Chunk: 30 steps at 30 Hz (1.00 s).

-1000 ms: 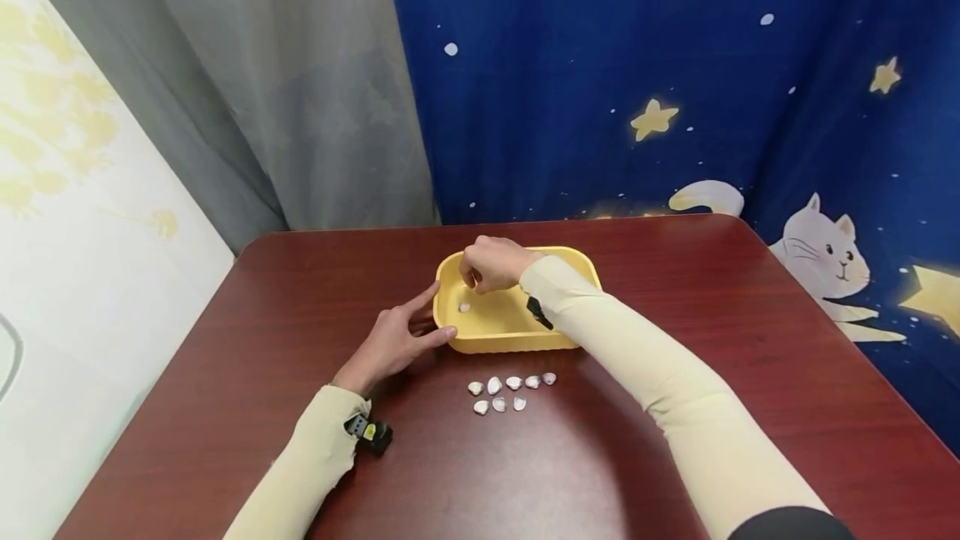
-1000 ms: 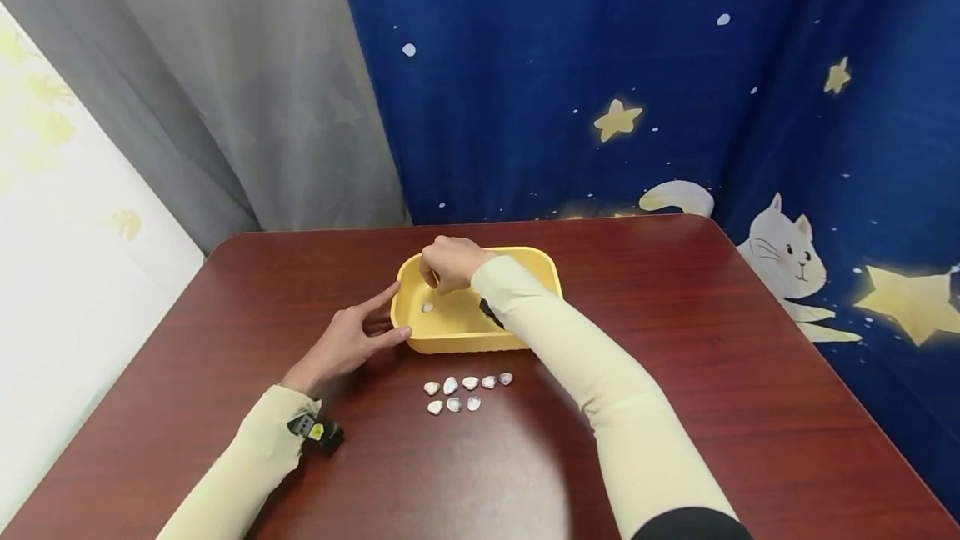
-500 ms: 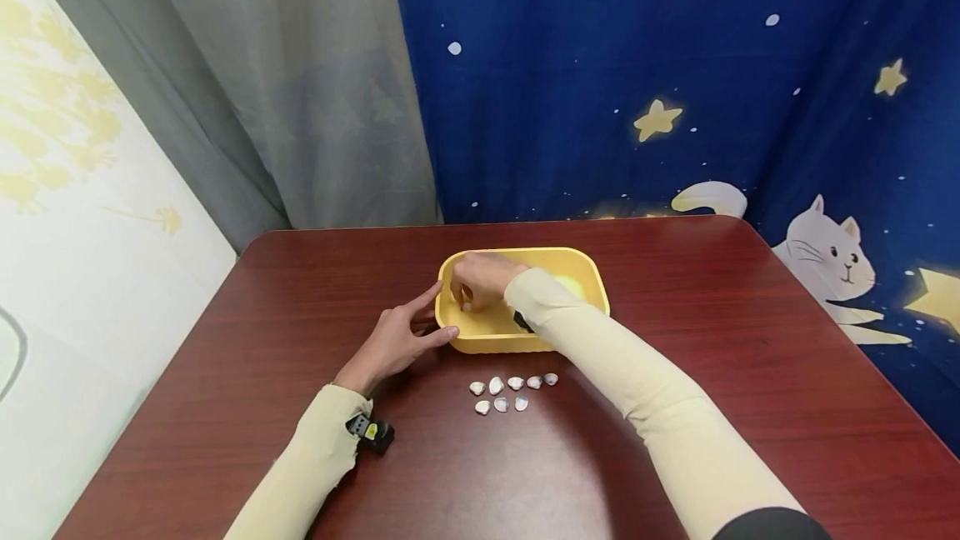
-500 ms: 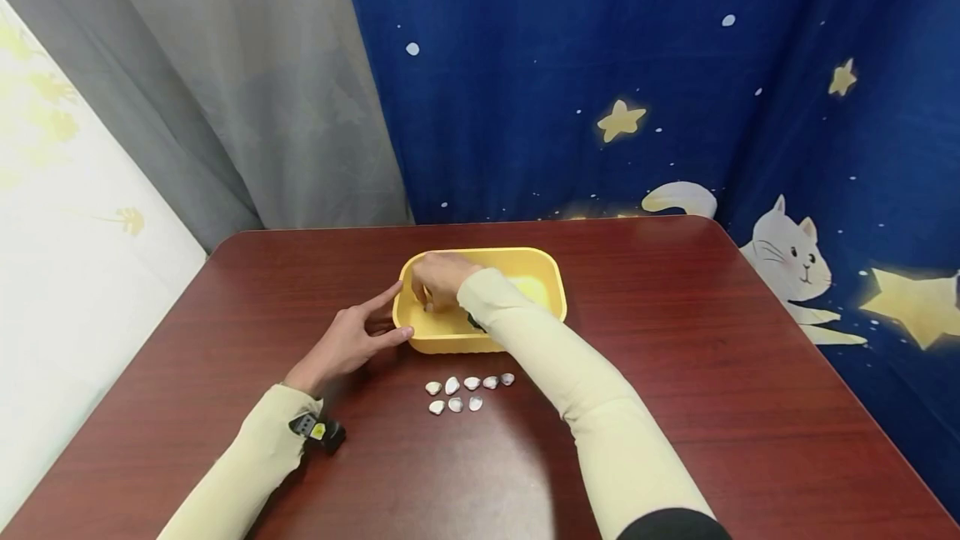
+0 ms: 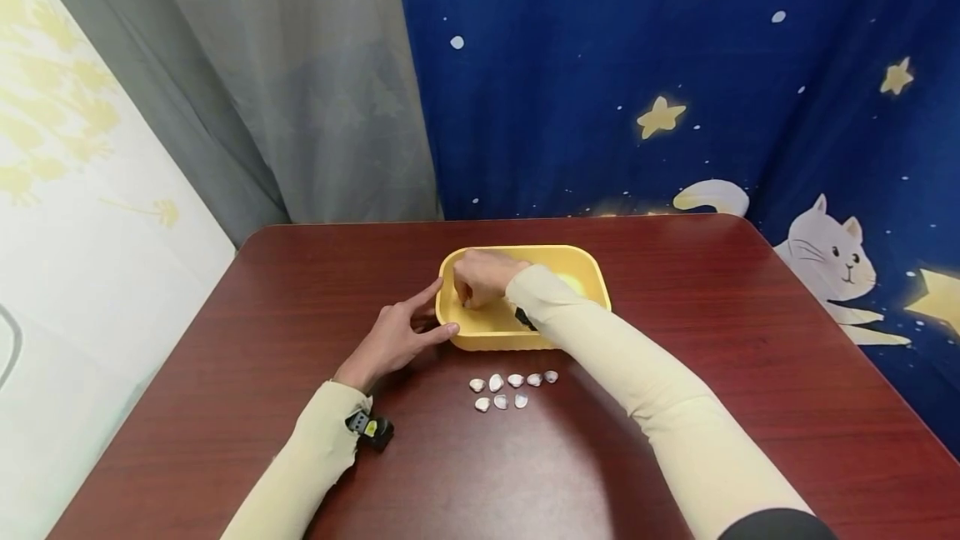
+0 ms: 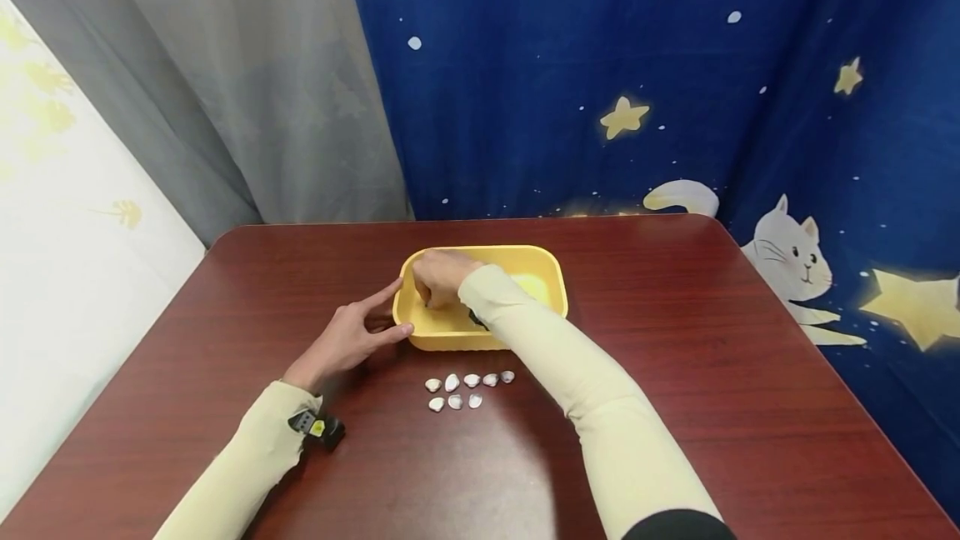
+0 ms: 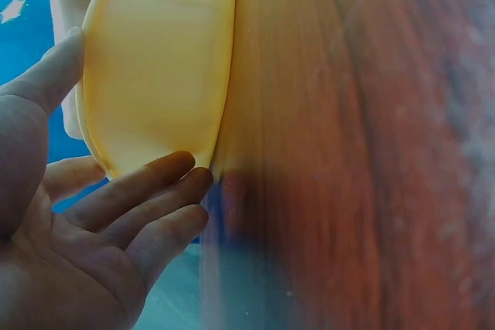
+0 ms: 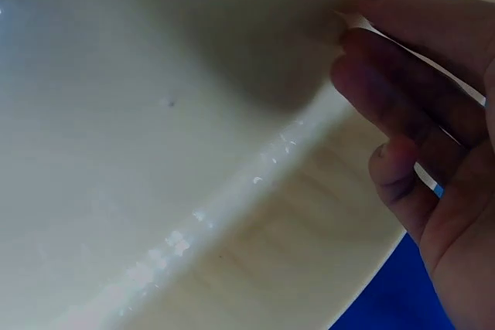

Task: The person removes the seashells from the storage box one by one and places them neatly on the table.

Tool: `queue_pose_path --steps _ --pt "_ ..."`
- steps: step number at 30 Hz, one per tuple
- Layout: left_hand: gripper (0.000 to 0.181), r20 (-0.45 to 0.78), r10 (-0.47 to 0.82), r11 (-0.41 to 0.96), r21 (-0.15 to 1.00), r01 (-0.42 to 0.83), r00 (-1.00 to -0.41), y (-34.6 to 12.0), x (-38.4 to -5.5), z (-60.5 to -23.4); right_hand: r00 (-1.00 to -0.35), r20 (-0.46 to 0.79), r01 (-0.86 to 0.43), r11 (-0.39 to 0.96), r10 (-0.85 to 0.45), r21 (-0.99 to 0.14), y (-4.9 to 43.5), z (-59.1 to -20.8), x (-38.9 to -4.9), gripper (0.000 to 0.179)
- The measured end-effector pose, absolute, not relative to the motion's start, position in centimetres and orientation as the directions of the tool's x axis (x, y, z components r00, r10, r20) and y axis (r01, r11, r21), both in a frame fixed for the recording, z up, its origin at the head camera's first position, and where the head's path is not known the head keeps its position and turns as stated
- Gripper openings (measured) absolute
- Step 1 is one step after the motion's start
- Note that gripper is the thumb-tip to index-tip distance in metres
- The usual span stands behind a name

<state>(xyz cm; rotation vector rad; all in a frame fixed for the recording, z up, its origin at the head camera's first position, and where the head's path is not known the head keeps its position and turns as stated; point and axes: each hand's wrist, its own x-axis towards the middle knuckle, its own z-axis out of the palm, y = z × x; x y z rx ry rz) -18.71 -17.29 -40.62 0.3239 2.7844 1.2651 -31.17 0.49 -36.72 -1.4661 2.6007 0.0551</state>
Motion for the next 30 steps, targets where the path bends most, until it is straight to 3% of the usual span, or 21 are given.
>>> queue_pose_path --steps 20,25,30 --pt "0.09 0.031 0.214 0.65 0.742 0.165 -0.976 -17.1 -18.8 -40.7 -0.517 -0.119 -0.852 0.523 -0.848 -0.023 4.1 -31.2 -27.7 0.015" --pt "0.092 0.021 0.228 0.67 0.722 0.172 -0.973 -16.9 -18.9 -40.3 -0.509 -0.079 -0.858 0.513 -0.857 -0.039 6.1 -30.6 -26.1 0.014" --pt "0.092 0.011 0.223 0.724 0.668 0.173 -0.975 -16.8 -18.8 -39.6 -0.459 0.026 -0.887 0.456 -0.888 -0.074 8.0 -30.6 -24.4 0.011"
